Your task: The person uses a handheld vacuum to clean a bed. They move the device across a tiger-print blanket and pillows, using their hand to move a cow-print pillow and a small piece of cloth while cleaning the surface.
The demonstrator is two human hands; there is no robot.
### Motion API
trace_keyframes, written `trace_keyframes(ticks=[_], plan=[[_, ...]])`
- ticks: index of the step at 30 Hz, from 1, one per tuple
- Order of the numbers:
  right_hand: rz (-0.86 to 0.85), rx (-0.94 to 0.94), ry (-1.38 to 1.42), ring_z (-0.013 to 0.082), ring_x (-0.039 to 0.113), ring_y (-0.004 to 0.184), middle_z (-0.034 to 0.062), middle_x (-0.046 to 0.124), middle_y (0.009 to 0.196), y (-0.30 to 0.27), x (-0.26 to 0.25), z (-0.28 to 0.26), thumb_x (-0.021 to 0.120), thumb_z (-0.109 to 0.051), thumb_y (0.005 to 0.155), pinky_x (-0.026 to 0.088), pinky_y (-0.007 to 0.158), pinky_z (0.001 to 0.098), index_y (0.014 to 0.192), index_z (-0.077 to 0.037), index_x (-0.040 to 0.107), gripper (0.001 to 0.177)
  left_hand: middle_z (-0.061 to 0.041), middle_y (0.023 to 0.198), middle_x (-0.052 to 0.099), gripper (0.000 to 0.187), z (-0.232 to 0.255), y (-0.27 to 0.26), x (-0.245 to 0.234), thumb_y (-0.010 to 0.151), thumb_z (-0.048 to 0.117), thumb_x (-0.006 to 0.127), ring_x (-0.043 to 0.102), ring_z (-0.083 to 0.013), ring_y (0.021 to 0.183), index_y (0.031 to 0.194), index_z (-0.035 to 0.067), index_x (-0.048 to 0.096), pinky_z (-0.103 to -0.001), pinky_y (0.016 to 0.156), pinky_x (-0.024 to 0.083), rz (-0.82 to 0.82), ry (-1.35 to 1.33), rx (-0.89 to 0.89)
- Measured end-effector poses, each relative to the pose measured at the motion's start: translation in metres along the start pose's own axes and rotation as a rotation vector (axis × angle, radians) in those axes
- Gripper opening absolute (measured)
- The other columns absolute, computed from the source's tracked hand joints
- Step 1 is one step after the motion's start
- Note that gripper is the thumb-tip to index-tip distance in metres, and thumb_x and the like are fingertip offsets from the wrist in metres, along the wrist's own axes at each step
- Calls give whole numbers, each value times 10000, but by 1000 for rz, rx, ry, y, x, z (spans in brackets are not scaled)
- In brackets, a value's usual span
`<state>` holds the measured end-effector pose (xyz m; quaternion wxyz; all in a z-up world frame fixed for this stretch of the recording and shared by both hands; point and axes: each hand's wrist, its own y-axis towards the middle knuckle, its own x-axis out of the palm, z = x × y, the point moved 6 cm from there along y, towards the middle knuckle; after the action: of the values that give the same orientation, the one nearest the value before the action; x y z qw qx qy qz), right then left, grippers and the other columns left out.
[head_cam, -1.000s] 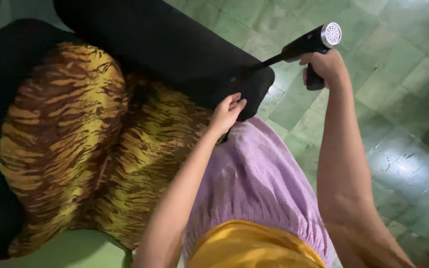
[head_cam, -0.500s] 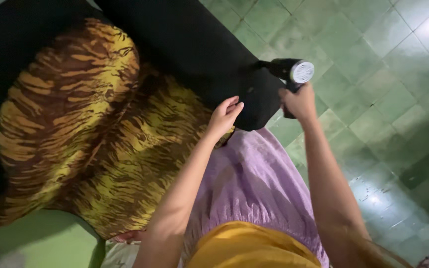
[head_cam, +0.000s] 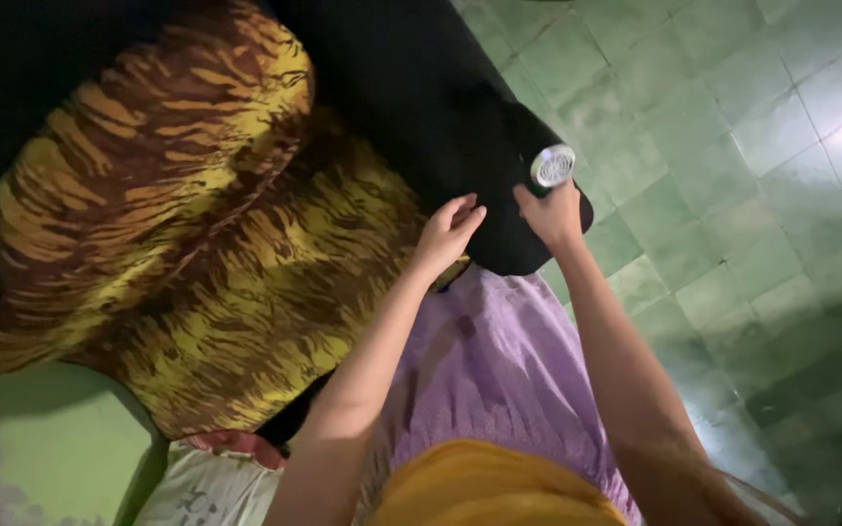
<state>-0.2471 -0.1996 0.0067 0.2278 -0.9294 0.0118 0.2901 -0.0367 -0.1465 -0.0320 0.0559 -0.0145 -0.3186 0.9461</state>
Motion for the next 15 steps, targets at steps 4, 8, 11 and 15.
trace_keyframes(ticks=[4,8,11,15], plan=[[-44,-422,-166,379,742,936,209,757,965,-26,8,4,813,-167,786,583,803,430,1104,11,692,383,-144,1424,621,574,-8,4,-13,994,354,690,607,-214,1315,1419,-9,559,-321,1086,483,28,-158,26],[-198,-215,-137,366,740,954,210,748,971,2,48,10,813,-222,786,582,829,433,1461,62,447,819,-174,1346,689,571,-27,5,-28,968,346,693,674,-234,1240,1388,-27,595,-321,1027,532,109,-128,-1],[-222,-284,-150,381,729,1023,221,749,1050,39,80,-8,831,-222,797,582,861,442,1487,53,445,837,-188,1349,693,588,-37,9,-32,968,340,706,673,-244,1238,1395,-49,592,-320,1038,525,152,-178,32],[-299,-328,-239,357,753,1022,197,770,1073,37,75,17,827,-234,828,596,888,425,1438,-12,552,705,-181,1434,612,610,-40,11,-39,992,335,702,590,-212,1324,1427,-62,544,-313,1088,478,175,-231,24]])
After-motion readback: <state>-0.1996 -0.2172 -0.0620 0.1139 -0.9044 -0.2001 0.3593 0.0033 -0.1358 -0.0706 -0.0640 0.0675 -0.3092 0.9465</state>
